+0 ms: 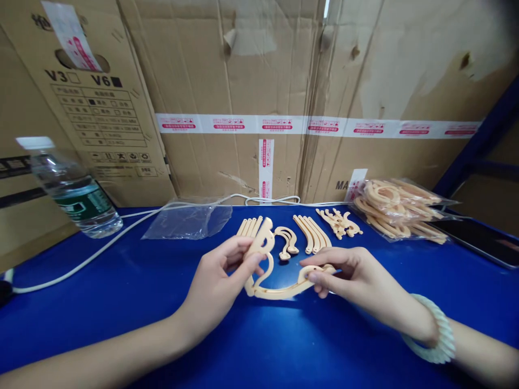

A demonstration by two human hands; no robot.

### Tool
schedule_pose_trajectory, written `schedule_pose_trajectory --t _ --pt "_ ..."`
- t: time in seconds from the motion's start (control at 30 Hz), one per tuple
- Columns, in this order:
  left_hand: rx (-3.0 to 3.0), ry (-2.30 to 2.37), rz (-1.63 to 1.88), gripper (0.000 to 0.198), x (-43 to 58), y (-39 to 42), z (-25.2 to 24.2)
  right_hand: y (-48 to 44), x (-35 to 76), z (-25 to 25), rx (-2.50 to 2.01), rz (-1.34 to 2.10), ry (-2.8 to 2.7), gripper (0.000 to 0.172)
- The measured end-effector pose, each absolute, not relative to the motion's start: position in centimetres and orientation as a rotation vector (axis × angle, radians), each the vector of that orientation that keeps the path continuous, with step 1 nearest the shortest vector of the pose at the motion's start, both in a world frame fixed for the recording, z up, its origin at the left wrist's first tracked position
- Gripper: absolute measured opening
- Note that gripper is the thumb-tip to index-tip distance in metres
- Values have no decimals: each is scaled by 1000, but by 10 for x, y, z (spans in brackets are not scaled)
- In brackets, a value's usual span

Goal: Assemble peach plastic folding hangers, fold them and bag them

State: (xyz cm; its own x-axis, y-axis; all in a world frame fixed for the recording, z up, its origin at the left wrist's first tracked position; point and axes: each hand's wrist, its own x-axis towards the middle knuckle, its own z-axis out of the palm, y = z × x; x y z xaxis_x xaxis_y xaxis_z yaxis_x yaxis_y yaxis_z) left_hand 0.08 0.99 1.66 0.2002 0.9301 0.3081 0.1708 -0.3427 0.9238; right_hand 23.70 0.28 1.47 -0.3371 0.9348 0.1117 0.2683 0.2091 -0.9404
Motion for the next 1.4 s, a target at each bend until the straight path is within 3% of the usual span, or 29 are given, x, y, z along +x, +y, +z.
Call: schedule_pose_trajectory --t 0.37,0.6,0.73,0.87,1.07,1.4 --pt "1637 1057 1301 20 -3 19 13 7 244 19 -1229 824 -1834 30" --pt "1737 1020 1053 22 -1 10 12 11 241 17 -998 1287 -1566 33" --pt "1836 876 859 23 1 6 13 10 237 11 -899 1350 -1536 34" --pt "1821 768 710 33 0 10 13 6 235 9 -829 1259 -1577 28" --pt "1744 791 618 21 5 10 13 1 230 2 -735 1198 -1645 27" --pt "2053 867 482 26 9 1 13 -8 231 10 -722 757 -2029 12"
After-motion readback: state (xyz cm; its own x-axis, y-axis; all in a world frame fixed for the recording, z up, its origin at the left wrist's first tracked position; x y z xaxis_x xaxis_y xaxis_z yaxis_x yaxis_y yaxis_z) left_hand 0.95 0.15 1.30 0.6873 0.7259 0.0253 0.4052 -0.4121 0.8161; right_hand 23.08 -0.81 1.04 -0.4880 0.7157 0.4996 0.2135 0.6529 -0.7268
